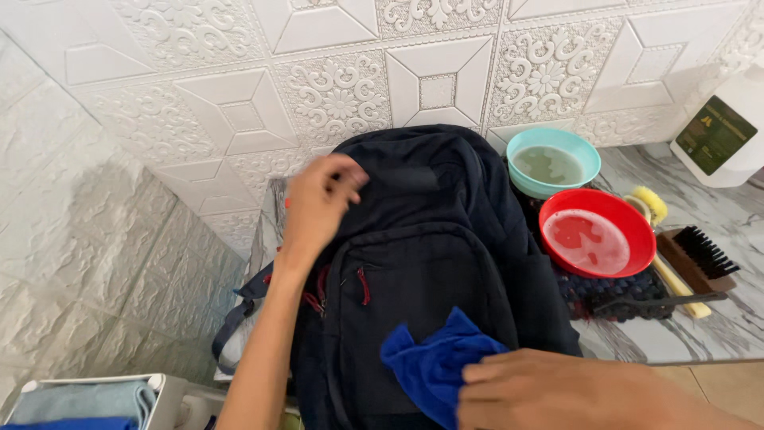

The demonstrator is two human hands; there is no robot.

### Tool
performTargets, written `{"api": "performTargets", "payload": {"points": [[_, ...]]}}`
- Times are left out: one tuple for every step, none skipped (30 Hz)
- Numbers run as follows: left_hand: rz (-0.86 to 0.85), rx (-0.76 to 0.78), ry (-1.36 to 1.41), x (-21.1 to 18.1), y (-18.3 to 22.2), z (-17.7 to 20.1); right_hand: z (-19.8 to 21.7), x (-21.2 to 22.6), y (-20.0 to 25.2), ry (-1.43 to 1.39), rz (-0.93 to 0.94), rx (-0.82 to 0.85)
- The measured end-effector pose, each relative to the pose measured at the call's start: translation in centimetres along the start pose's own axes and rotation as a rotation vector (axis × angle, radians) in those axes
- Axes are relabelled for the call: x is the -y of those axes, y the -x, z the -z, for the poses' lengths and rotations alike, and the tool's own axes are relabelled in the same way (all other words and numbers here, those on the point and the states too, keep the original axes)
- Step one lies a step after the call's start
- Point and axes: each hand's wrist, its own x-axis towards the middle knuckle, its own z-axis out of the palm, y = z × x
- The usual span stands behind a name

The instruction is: The person wipes a navy blue backpack with a blue cloth, applies a soapy liquid using a brush to the front pocket area, and rubs the material with the cloth.

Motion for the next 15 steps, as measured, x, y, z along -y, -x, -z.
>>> {"api": "performTargets", "payload": {"points": [[0.146, -0.208, 0.181, 0.5, -1.1, -0.2, 0.7, 0.3, 0.8, -0.046, 0.006, 0.007], [0.148, -0.207, 0.186, 1.4, -1.6, 0.0, 1.7, 0.7, 1.4, -0.048, 0.002, 0.009], [0.11, -0.226, 0.155, 2.4, -2.2, 0.3, 2.6, 1.0, 2.1, -0.099, 0.008, -0.099], [0.073, -0.242, 0.123, 3.3, -2.7, 0.5, 3.5, 1.4, 2.6, -0.152, 0.016, -0.209], [0.077, -0.24, 0.127, 4.0, -2.7, 0.6, 3.1, 1.0, 5.0, -0.156, 0.012, -0.207], [0.048, -0.176, 0.065, 4.7, -2.8, 0.6, 2.5, 0.7, 7.5, -0.108, -0.247, -0.398], [0.018, -0.112, 0.004, 5.4, -3.0, 0.5, 2.0, 0.6, 10.1, -0.055, -0.507, -0.585], [0.015, -0.106, 0.012, 4.5, -2.8, 0.7, 1.0, -0.2, 12.4, -0.053, -0.516, -0.588], [0.089, -0.047, -0.002, 3.5, -2.6, 1.0, 0.0, -0.8, 14.8, -0.003, -0.627, -0.887], [0.162, 0.011, -0.021, 2.5, -2.4, 1.4, -1.0, -1.4, 17.1, 0.05, -0.73, -1.19], [0.158, 0.016, -0.017, 2.5, -2.5, 1.3, 0.7, -7.6, 23.2, 0.054, -0.736, -1.194], [0.137, 0.051, -0.086, 2.6, -2.6, 1.2, 1.8, -12.3, 30.3, -0.016, -0.901, -0.859], [0.115, 0.086, -0.155, 2.6, -2.7, 1.1, 2.4, -15.5, 37.9, -0.085, -1.052, -0.517], [0.111, 0.09, -0.153, 3.0, -3.3, 0.8, 5.8, -12.5, 31.4, -0.085, -1.057, -0.522], [0.101, 0.098, -0.283, 3.4, -3.8, 0.6, 8.0, -8.5, 24.9, -0.576, -1.332, -0.771]]}}
